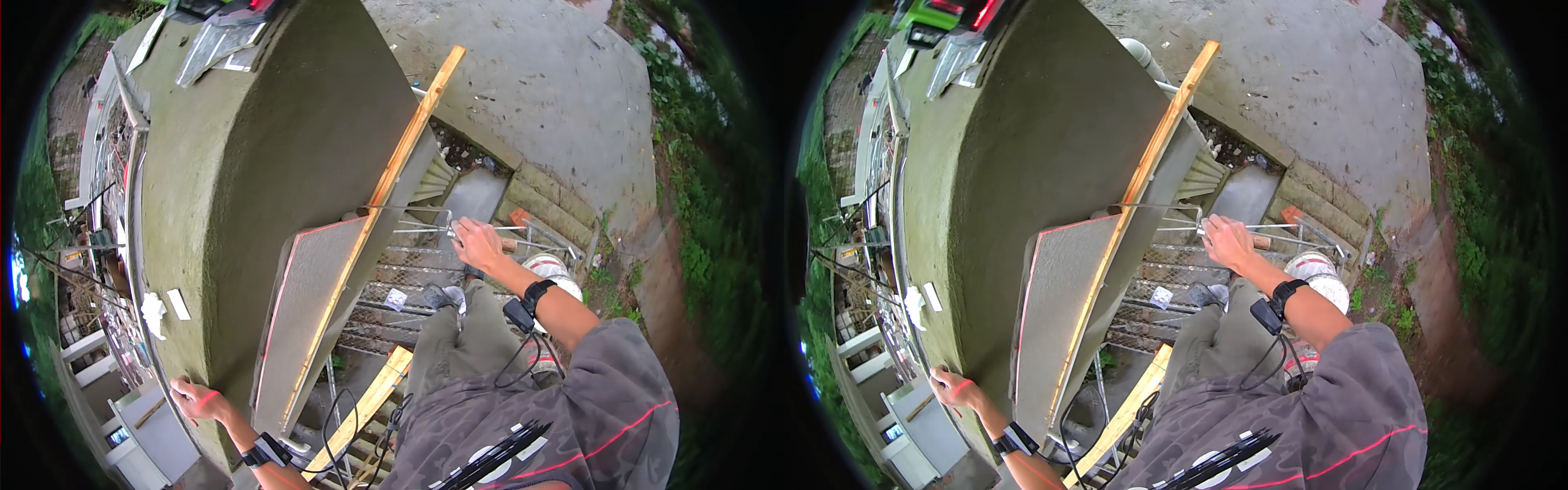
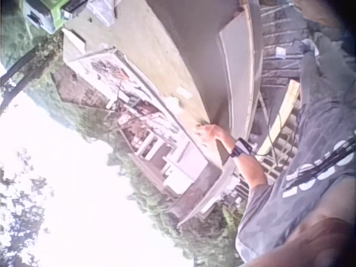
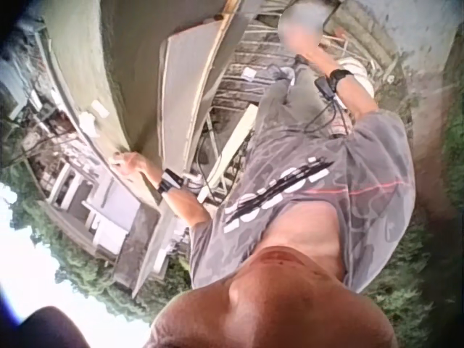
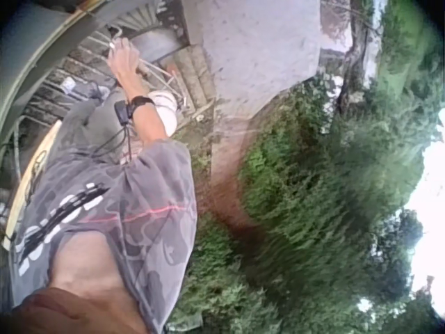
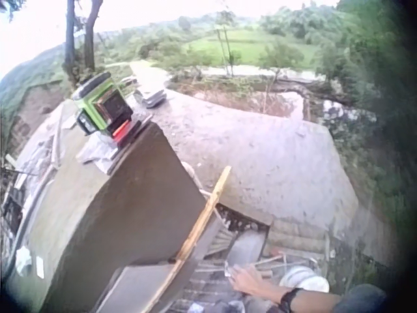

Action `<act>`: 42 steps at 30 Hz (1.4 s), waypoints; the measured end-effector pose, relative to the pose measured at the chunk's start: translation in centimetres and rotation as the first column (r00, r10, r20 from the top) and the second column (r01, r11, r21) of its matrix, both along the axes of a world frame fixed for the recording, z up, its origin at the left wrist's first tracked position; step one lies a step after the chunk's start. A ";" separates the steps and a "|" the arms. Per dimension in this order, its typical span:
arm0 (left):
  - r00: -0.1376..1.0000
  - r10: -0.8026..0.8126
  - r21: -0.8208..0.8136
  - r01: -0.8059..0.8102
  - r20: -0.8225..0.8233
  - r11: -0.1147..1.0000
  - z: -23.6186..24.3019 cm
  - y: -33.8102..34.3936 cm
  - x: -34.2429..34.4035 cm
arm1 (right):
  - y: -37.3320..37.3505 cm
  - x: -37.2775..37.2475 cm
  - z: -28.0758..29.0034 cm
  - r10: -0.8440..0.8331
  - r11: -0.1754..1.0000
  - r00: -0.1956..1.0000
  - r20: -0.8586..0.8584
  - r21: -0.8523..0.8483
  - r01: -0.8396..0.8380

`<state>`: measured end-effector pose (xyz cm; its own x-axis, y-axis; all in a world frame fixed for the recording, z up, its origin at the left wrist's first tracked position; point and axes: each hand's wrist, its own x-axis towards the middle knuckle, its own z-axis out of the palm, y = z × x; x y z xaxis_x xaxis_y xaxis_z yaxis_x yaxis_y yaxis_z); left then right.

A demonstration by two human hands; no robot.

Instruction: Applying plaster or mortar to an exterior ledge using a hawk and trowel.

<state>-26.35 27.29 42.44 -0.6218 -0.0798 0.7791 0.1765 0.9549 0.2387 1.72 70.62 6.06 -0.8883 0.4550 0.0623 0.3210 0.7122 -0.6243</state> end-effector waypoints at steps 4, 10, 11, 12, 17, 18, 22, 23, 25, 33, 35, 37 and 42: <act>1.000 -0.015 0.017 0.015 0.008 1.000 0.0 -0.1 0.0 | -1.3 0.5 -1.2 -0.032 0.999 0.999 -0.029 -0.019 0.032; 0.999 -0.026 0.030 0.025 0.019 0.999 0.0 -0.6 -0.4 | -2.7 0.9 -2.0 -0.076 0.997 0.992 -0.098 -0.035 0.073; 1.000 -0.027 0.041 0.027 0.012 0.999 -0.1 -0.7 -0.4 | -3.0 0.9 -2.1 -0.065 0.997 0.995 -0.075 -0.037 0.062; 0.998 -0.055 0.044 0.055 0.010 0.998 -0.1 -0.7 -0.5 | -3.4 1.0 -2.0 -0.067 0.997 0.996 -0.062 -0.038 0.065; 0.999 -0.024 0.002 0.024 0.023 1.000 -0.1 -1.0 -0.5 | -5.2 1.1 -1.6 -0.051 0.998 0.999 -0.017 -0.048 0.050; 0.999 -0.046 0.002 0.046 0.018 0.999 -0.1 -1.1 -0.6 | -5.3 1.1 -1.5 -0.049 0.998 0.999 -0.019 -0.048 0.048; 1.000 -0.016 0.015 0.015 0.014 1.000 -0.2 -1.6 -0.7 | -4.3 0.9 -0.4 0.005 0.999 0.999 0.051 -0.053 -0.002; 1.000 -0.013 0.005 0.013 0.002 1.000 -0.2 -1.7 -0.8 | -3.7 0.9 0.1 0.035 0.999 0.999 0.041 -0.018 -0.034; 1.000 -0.010 0.004 0.010 0.000 1.000 -0.2 -1.7 -0.9 | -2.0 0.6 1.1 0.086 0.995 0.995 0.043 0.044 -0.088; 0.999 -0.016 0.050 0.014 0.036 0.999 -0.1 -0.9 -0.3 | 0.7 1.5 6.3 0.033 0.758 0.967 0.253 -0.637 0.140; 1.000 -0.001 -0.004 0.001 0.015 1.000 -0.1 -0.8 -0.2 | 0.7 0.9 6.8 0.028 0.629 0.964 0.264 -0.754 0.188; 1.000 -0.004 -0.014 0.005 0.017 1.000 -0.1 -0.8 -0.3 | 1.1 0.1 7.0 0.080 0.459 0.947 0.310 -0.855 0.241; 1.000 0.010 0.035 -0.009 -0.022 0.999 -0.5 -0.6 -0.2 | 2.3 -1.4 7.9 0.163 0.260 0.960 0.227 -0.949 0.180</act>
<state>-26.60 26.67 41.97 -0.6032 -0.1126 0.7896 0.1734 0.9478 0.2676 0.29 72.91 13.93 -0.7845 0.0331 -0.6193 0.5694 -0.3570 -0.7405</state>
